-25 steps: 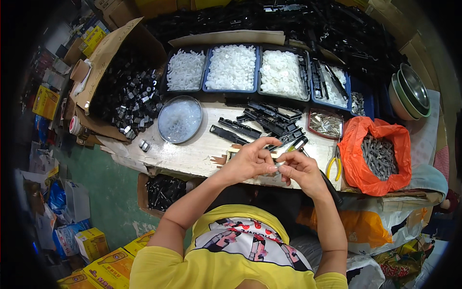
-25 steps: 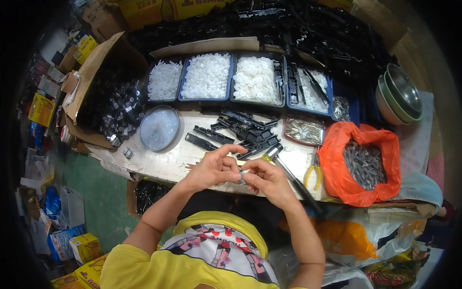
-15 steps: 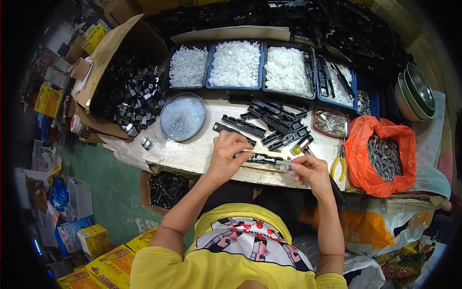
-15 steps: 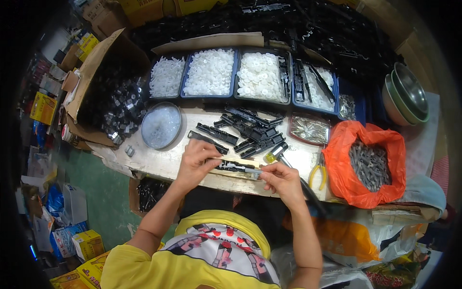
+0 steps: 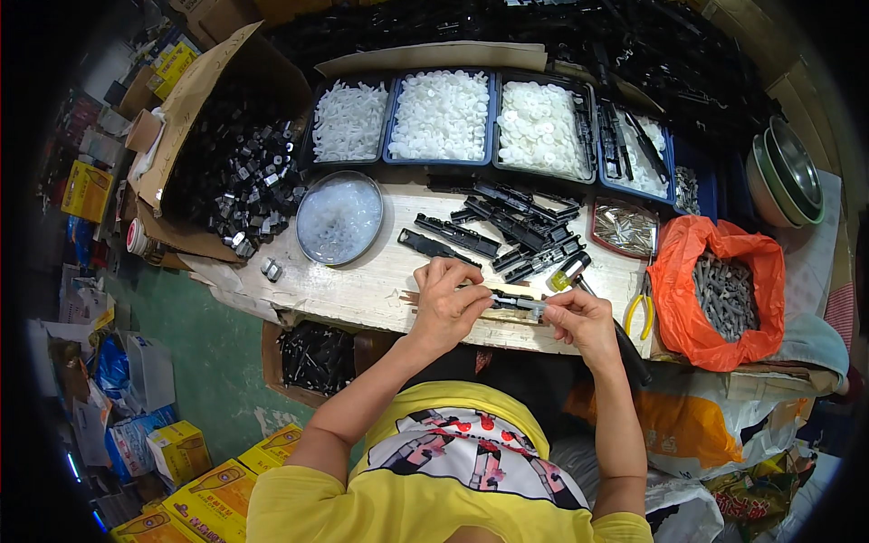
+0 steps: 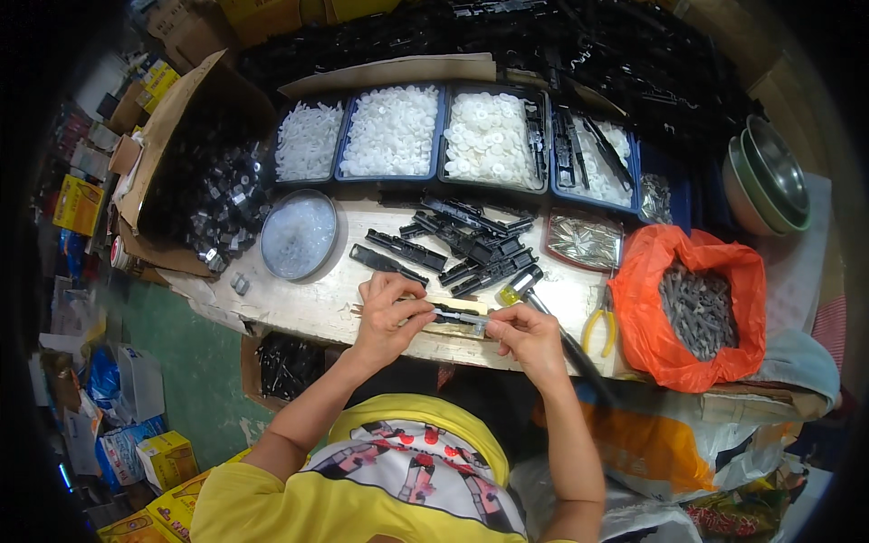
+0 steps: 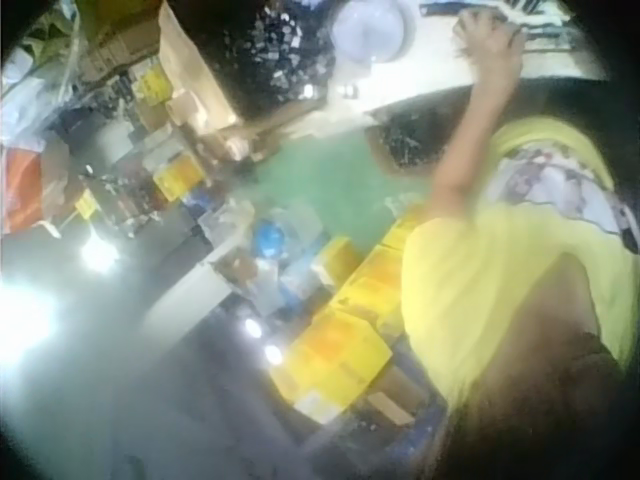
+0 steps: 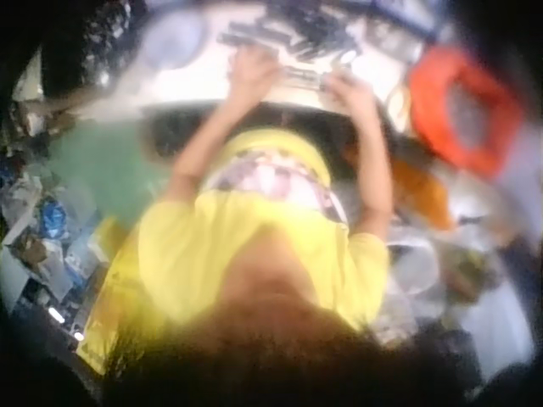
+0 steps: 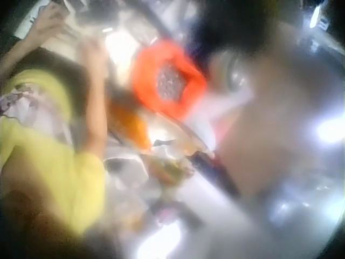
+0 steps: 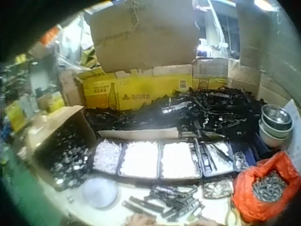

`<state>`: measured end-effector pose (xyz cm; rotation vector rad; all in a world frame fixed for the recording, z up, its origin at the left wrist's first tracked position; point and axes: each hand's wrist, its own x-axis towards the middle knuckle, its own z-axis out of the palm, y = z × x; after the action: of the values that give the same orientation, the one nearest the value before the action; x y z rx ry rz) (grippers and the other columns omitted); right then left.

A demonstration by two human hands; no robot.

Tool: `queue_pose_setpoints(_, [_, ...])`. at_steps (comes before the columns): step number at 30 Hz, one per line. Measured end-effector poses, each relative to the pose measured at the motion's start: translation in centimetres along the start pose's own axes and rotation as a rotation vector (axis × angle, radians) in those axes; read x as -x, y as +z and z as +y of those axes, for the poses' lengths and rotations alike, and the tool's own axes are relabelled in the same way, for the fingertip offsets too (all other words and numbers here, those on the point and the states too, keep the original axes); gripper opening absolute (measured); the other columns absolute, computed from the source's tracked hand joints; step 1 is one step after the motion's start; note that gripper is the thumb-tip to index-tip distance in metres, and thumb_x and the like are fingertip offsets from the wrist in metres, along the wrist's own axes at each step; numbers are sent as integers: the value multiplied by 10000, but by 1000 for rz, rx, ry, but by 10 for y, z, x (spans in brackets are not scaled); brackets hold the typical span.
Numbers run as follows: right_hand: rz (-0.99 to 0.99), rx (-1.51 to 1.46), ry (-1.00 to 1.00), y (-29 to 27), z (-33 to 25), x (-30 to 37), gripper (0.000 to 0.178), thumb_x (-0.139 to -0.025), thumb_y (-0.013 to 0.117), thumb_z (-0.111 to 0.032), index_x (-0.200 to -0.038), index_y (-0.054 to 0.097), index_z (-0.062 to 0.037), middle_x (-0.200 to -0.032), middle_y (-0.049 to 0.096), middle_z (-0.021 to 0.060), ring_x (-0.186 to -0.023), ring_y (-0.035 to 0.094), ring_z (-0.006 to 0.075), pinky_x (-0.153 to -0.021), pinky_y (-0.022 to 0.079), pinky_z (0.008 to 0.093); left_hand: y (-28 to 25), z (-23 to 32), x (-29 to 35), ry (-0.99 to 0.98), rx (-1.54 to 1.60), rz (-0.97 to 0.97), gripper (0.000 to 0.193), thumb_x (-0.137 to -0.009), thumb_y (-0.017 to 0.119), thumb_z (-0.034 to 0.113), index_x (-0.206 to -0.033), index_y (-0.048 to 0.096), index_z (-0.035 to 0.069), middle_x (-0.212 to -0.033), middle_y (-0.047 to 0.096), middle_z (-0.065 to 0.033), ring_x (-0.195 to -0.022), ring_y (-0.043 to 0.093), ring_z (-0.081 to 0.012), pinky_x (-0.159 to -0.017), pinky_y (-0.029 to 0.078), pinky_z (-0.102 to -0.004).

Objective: The person assembles small lock mechanisms at a cluttered workbench. They pick up black lock bodies, insert white plastic components and metal pins, and use a hammer to tap parts into place. Finished units are placed into a cardboard box to the left.

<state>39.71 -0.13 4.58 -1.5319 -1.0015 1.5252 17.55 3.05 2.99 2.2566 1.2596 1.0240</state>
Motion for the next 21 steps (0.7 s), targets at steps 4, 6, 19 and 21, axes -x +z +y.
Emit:
queue_pose_setpoints(4, [0,11,5,2,0,-1,122,-787,671,-86,-872,645,-2,-687,621,23,-502,515,49,-434,352,173,1,1,2,18,-5,28,134,-638,729,104,-758,670,96,-876,599,-1,-905,492,-205,-791,287,-340])
queue_pose_setpoints(6, [3,15,9,2,-1,-1,124,-787,671,-86,-872,645,1,-688,621,25,-499,512,51,-438,355,175,1,0,3,26,-8,44,137,-636,728,102,-760,669,97,-877,599,0,-909,491,-205,-791,287,-343])
queue_pose_setpoints(19, [20,-29,56,5,1,-4,114,-781,679,-100,-840,639,-12,-674,625,29,-468,481,40,-405,331,166,9,0,11,53,-64,132,121,-641,720,89,-747,663,106,-837,612,21,-916,505,-204,-803,276,-345])
queue_pose_setpoints(21, [17,-55,72,5,1,-4,112,-781,682,-104,-835,639,-16,-674,626,29,-463,475,36,-399,325,166,10,0,12,48,-70,144,120,-641,721,88,-745,663,105,-829,616,21,-925,506,-203,-806,276,-345])
